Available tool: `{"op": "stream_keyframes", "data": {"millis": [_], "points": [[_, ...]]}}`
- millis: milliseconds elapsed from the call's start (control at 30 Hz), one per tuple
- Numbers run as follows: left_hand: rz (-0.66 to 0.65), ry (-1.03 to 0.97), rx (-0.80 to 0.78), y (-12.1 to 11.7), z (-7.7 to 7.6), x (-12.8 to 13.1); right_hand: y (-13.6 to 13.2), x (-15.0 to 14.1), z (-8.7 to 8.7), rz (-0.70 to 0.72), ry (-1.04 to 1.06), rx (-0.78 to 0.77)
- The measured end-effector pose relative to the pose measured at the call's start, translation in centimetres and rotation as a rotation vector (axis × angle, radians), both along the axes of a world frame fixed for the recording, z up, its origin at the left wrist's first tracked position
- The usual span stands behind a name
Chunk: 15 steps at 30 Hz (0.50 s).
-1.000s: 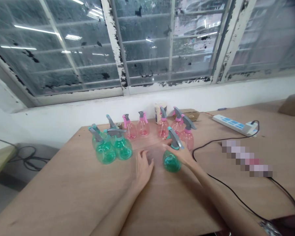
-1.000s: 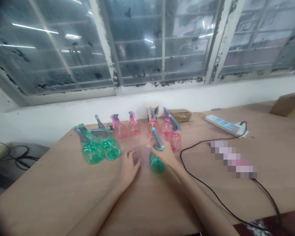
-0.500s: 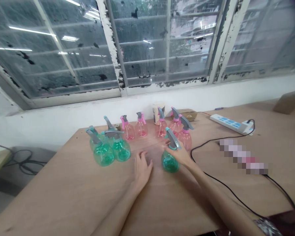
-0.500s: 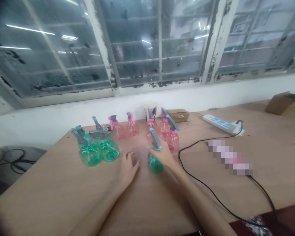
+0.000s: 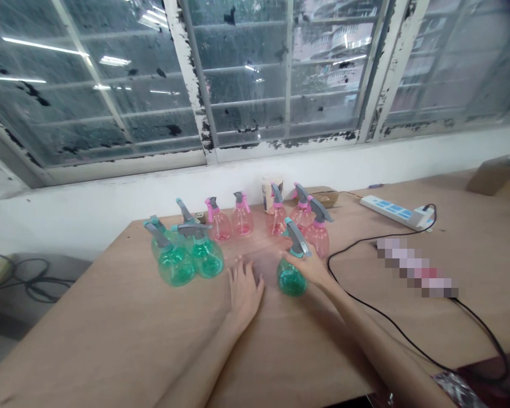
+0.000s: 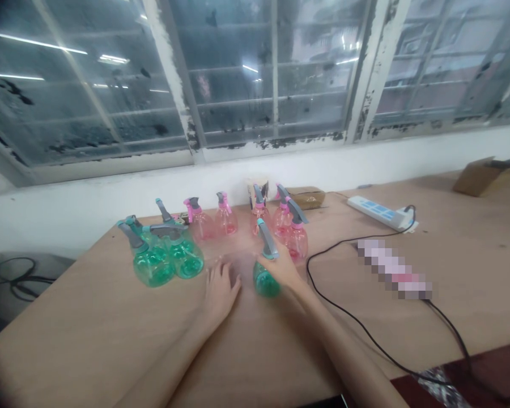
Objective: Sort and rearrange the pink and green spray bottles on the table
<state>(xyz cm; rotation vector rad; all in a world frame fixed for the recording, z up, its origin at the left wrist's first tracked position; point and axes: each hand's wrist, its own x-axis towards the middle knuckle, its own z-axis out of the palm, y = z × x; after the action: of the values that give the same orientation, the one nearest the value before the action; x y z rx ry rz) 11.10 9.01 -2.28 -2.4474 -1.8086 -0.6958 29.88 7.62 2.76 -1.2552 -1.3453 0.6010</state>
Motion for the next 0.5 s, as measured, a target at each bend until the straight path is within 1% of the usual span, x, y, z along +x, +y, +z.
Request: {"op": "stream_keyframes", "data": {"millis": [200,267,433,500], "points": [[-0.009,0.143,-0.022,-0.02,0.08,0.18,-0.17,-0.13,0.65,0.060,0.011,0.009],[-0.012,0.162,-0.035,-0.02,0.04,0.14,-0.14,-0.17,0.73,0.070,0.020,0.019],[-0.022,0.179,-0.042,-0.10,0.01,0.09,0.16,-0.18,0.48,0.047,0.049,0.039],[-0.018,0.190,-0.051,-0.12,0.12,0.12,0.24,-0.18,0.48,0.045,0.050,0.028]]}}
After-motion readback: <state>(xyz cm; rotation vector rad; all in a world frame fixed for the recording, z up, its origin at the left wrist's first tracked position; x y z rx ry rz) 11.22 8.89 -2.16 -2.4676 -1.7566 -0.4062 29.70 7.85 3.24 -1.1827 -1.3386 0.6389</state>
